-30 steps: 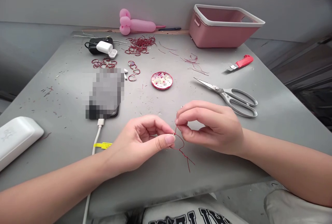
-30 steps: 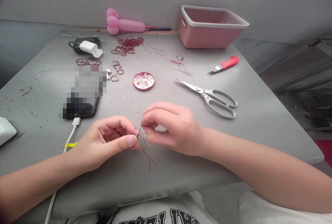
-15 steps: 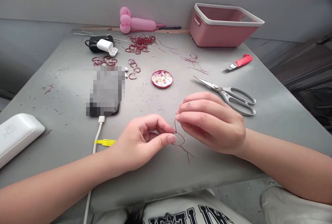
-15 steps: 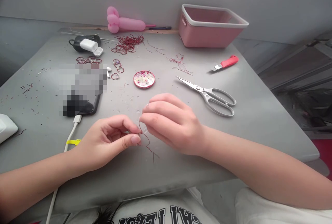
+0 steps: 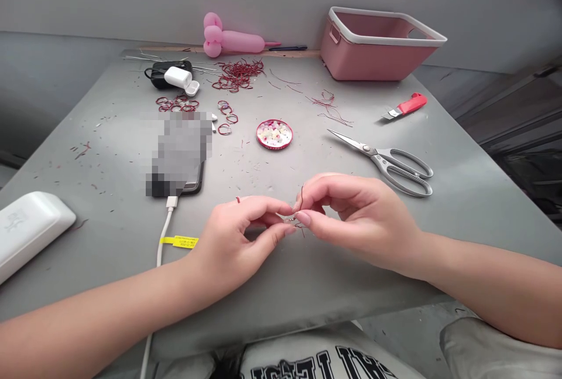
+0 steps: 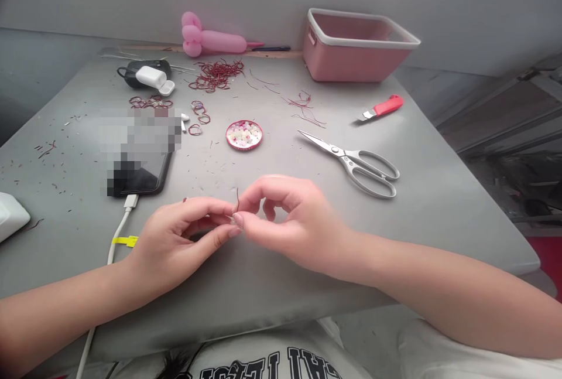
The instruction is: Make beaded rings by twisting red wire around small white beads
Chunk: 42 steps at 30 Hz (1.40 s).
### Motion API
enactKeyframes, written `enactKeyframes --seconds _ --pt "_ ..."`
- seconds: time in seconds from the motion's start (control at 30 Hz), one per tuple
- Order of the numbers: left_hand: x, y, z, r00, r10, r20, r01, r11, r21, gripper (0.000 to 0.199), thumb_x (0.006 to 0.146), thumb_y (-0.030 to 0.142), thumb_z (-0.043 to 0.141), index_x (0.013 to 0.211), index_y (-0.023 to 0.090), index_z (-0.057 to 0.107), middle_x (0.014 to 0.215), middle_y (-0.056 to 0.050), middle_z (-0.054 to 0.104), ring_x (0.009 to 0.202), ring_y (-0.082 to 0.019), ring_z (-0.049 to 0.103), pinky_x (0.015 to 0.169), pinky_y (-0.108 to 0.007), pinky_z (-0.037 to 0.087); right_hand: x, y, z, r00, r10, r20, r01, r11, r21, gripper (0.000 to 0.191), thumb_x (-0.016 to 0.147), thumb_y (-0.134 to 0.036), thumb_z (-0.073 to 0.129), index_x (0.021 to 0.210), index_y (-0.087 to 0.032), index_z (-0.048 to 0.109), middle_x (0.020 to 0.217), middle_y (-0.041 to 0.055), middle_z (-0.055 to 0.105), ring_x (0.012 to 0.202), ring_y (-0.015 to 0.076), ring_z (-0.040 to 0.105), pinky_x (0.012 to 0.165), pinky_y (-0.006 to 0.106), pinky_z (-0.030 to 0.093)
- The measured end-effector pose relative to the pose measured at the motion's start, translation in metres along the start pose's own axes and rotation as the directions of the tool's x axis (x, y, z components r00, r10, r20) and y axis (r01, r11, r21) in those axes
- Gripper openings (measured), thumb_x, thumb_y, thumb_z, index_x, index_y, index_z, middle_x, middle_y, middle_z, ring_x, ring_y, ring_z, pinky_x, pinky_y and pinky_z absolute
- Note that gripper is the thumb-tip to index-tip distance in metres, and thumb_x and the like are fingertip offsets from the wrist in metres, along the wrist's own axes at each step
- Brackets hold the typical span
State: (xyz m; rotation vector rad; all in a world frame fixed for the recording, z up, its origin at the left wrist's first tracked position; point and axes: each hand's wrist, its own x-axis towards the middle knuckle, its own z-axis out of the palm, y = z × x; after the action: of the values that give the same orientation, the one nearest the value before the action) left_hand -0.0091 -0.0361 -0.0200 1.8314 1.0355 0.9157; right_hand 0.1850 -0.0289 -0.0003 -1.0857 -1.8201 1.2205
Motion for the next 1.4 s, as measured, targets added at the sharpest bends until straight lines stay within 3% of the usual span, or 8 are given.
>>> enactKeyframes --seconds 0.17,0.33,0.63,0.9,1.0,1.1,1.23,1.4 --pt "-0.001 0.001 -0.001 1.0 -0.021 -0.005 0.021 1.0 -0.001 0.008 0.081 0.016 0.064 0.082 0.022 0.07 0.072 0.001 0.074 0.064 -0.013 0.065 0.058 -0.022 0.053 -0.005 -0.003 0.005 0.948 -0.315 -0.045 0.291 0.914 -0.284 0.014 0.078 -0.008 0.061 0.076 -0.021 0.057 0.071 0.0012 0.066 0.064 0.0115 0.059 0.059 0.025 0.052" --pt "-0.002 0.003 -0.001 0.98 -0.196 0.038 0.199 0.961 -0.19 0.006 0.083 0.021 0.063 0.081 0.019 0.068 0.076 0.0 0.072 0.068 -0.012 0.065 0.061 -0.019 0.054 -0.007 -0.001 0.009 0.739 -0.671 0.07 0.596 0.601 -0.532 0.019 0.078 0.0 0.059 0.078 -0.019 0.058 0.072 0.0043 0.065 0.064 0.0116 0.059 0.063 0.024 0.057" --pt "0.004 0.0 -0.005 0.926 -0.346 0.151 0.376 0.798 -0.471 0.01 0.082 0.028 0.068 0.083 0.019 0.07 0.072 0.002 0.07 0.071 -0.009 0.065 0.069 -0.018 0.054 -0.002 0.011 0.002 0.527 -0.833 0.166 0.68 0.297 -0.67 0.013 0.073 0.0 0.066 0.076 -0.013 0.064 0.083 0.0096 0.056 0.082 0.0192 0.061 0.068 0.029 0.062" --pt "0.002 0.001 -0.006 0.938 -0.334 0.093 0.338 0.822 -0.458 0.007 0.082 0.027 0.069 0.084 0.02 0.07 0.071 0.004 0.07 0.069 -0.008 0.065 0.067 -0.016 0.054 0.002 0.014 0.003 0.614 -0.77 0.172 0.693 0.422 -0.585 0.009 0.083 -0.018 0.061 0.089 -0.013 0.063 0.094 0.0141 0.06 0.09 0.0225 0.061 0.077 0.04 0.059" --pt "0.002 0.001 -0.007 0.951 -0.31 0.0 0.286 0.878 -0.384 0.003 0.08 0.023 0.071 0.083 0.021 0.07 0.075 0.004 0.072 0.071 -0.007 0.066 0.065 -0.013 0.053 0.0 0.009 0.002 0.792 -0.605 0.086 0.593 0.726 -0.349 0.022 0.091 -0.031 0.052 0.094 -0.012 0.063 0.099 0.014 0.061 0.088 0.0191 0.061 0.076 0.038 0.057" --pt "0.003 0.0 -0.006 0.967 -0.251 -0.042 0.22 0.907 -0.361 0.004 0.078 0.02 0.073 0.081 0.022 0.072 0.079 0.004 0.074 0.075 -0.008 0.068 0.067 -0.013 0.054 0.0 0.005 0.002 0.982 -0.175 0.072 0.175 0.984 0.01 0.009 0.091 -0.023 0.055 0.089 -0.017 0.061 0.089 0.0051 0.061 0.078 0.0112 0.059 0.067 0.026 0.054" --pt "0.004 0.0 -0.005 0.97 -0.237 -0.049 0.202 0.907 -0.37 0.006 0.076 0.019 0.074 0.079 0.023 0.073 0.078 0.005 0.074 0.072 -0.007 0.068 0.065 -0.012 0.054 0.005 0.004 0.0 0.959 0.212 0.19 -0.269 0.892 0.363 0.017 0.079 -0.023 0.072 0.087 -0.018 0.057 0.082 -0.0011 0.06 0.073 0.0076 0.058 0.063 0.02 0.05" --pt "0.002 0.003 -0.005 0.967 -0.254 -0.02 0.229 0.9 -0.372 0.005 0.076 0.018 0.074 0.077 0.022 0.072 0.074 0.005 0.073 0.068 -0.006 0.068 0.062 -0.011 0.054 0.008 0.005 -0.001 0.894 0.323 0.31 -0.435 0.79 0.431 0.022 0.07 -0.018 0.079 0.082 -0.017 0.062 0.077 -0.0024 0.063 0.069 0.0075 0.06 0.065 0.02 0.049"
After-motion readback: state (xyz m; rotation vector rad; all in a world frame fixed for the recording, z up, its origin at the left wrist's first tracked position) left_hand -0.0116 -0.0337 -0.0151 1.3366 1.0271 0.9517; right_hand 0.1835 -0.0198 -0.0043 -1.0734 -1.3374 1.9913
